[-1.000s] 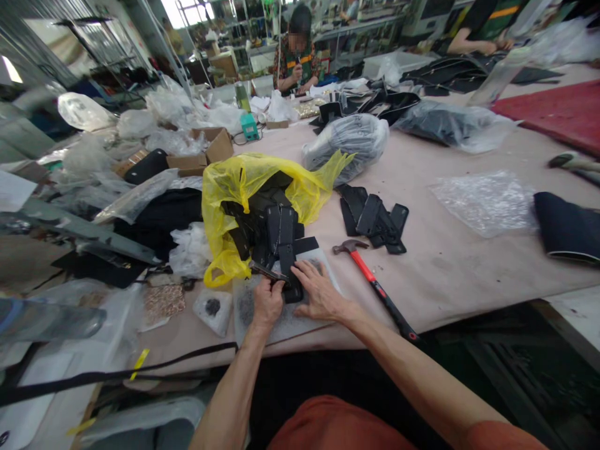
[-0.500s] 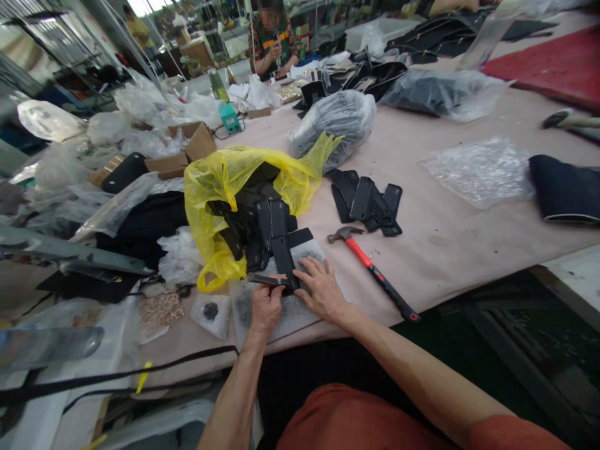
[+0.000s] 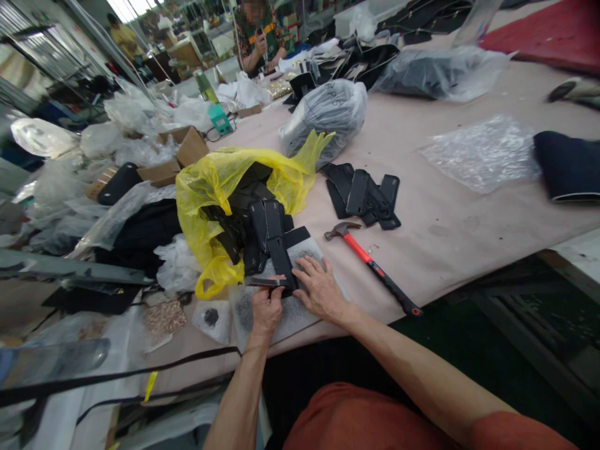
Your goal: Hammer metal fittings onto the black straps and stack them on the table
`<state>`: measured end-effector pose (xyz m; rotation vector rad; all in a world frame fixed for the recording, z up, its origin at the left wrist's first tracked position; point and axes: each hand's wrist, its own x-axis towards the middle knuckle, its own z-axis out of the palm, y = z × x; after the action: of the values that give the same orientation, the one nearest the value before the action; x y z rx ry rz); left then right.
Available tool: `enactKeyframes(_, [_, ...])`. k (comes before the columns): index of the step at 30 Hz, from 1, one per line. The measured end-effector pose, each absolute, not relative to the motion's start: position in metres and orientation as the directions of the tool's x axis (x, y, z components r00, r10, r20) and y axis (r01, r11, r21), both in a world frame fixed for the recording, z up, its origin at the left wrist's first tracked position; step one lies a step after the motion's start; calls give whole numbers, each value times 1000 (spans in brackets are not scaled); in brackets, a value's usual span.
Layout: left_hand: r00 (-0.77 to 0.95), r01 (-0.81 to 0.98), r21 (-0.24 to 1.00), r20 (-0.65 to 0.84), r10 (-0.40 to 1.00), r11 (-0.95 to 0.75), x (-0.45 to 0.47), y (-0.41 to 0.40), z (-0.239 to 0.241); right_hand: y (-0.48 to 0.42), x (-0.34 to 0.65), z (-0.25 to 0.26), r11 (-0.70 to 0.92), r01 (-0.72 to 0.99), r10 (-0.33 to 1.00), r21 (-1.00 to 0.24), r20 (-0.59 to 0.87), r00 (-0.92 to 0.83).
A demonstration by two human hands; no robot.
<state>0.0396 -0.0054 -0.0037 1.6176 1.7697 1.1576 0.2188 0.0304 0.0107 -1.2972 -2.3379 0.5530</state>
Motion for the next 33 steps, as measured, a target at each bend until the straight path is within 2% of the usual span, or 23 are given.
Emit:
enactKeyframes(19, [-166, 670, 741, 209, 964, -46, 51, -3, -3, 30, 220, 12, 488, 692, 860, -531, 157, -486])
enactKeyframes(25, [-103, 691, 718, 209, 973, -81, 60, 2, -9, 32, 225, 13, 485, 667, 856, -566, 152, -494])
enactKeyframes(29, [-113, 698, 711, 230, 966, -88, 59, 1, -12, 41, 260, 19, 391, 734, 920, -555, 209, -331])
enactKeyframes(33, [-81, 703, 699, 259, 963, -129, 58, -1, -13, 50, 319, 16, 194, 905, 979, -379, 138, -152])
